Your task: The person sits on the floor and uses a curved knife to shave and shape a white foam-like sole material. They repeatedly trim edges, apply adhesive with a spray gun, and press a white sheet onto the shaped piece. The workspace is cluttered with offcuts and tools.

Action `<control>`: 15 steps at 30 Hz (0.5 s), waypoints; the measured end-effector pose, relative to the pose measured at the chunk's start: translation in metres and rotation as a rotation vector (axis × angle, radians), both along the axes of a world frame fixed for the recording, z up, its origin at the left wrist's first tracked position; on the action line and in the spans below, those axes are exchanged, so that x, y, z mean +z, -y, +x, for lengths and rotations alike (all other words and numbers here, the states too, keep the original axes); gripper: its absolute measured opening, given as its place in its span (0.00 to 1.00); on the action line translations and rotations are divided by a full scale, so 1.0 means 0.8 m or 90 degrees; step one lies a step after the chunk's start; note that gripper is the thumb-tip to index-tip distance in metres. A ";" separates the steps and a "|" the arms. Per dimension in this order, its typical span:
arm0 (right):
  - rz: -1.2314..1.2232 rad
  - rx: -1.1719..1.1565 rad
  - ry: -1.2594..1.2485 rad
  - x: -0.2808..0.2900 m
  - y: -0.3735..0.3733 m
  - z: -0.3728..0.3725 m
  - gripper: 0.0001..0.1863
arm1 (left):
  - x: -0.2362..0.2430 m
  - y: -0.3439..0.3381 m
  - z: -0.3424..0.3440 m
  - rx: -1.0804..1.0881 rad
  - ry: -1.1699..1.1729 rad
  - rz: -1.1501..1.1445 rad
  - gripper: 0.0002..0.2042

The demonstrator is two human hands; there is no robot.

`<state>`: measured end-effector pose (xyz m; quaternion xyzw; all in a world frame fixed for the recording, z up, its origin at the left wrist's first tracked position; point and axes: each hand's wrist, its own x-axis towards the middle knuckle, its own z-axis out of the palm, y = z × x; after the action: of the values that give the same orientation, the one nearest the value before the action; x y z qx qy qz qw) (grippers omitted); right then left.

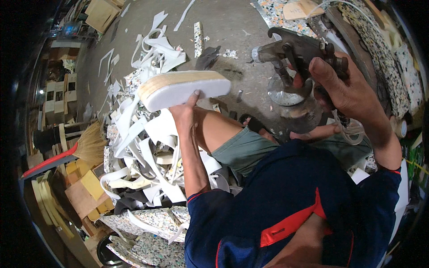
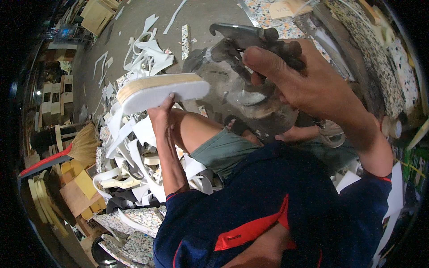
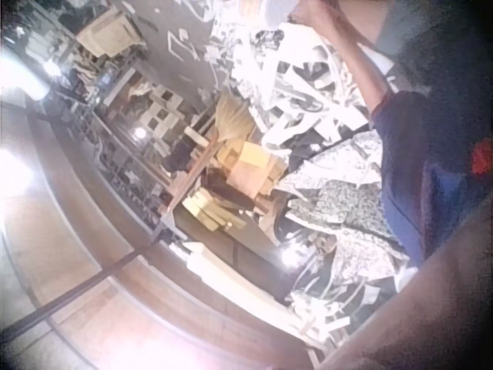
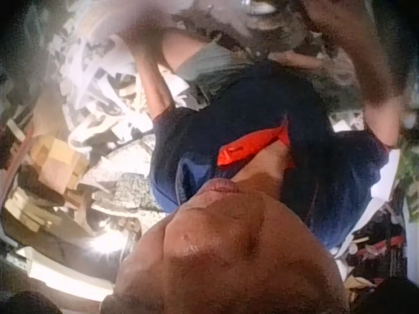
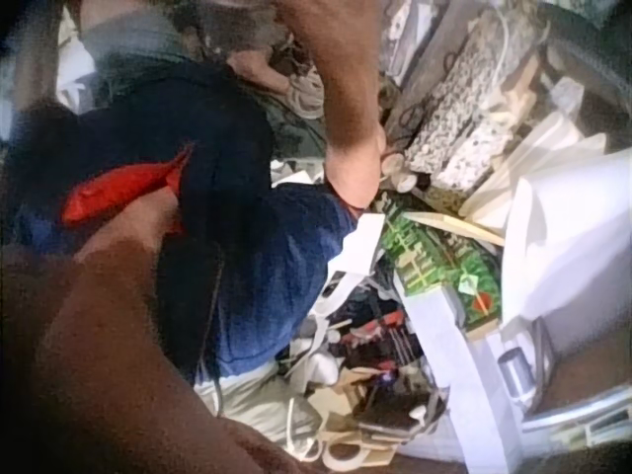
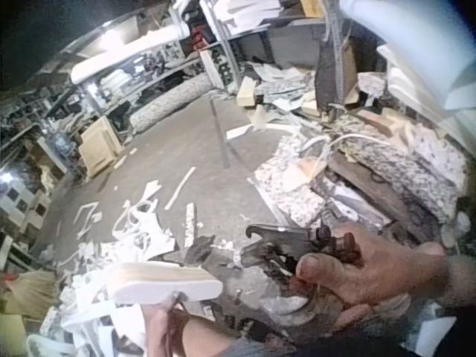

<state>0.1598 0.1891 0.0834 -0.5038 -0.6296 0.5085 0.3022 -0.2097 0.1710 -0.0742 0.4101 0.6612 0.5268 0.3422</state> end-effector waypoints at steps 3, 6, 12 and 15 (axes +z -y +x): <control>0.002 0.023 0.010 -0.003 -0.004 0.000 0.34 | 0.008 0.019 0.006 -0.029 0.222 -0.001 0.33; 0.007 0.024 -0.006 -0.008 -0.001 -0.002 0.34 | 0.015 0.036 0.021 -0.017 0.184 -0.030 0.31; -0.024 0.093 0.018 0.008 0.000 0.002 0.34 | 0.026 0.031 0.024 -0.069 -0.260 0.050 0.29; -0.009 0.107 -0.038 0.010 0.000 0.000 0.34 | 0.032 0.018 0.016 -0.069 -0.324 0.080 0.28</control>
<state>0.1598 0.1895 0.0917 -0.4358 -0.6569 0.5513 0.2731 -0.1970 0.1568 -0.0483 0.5848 0.6687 0.4279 0.1667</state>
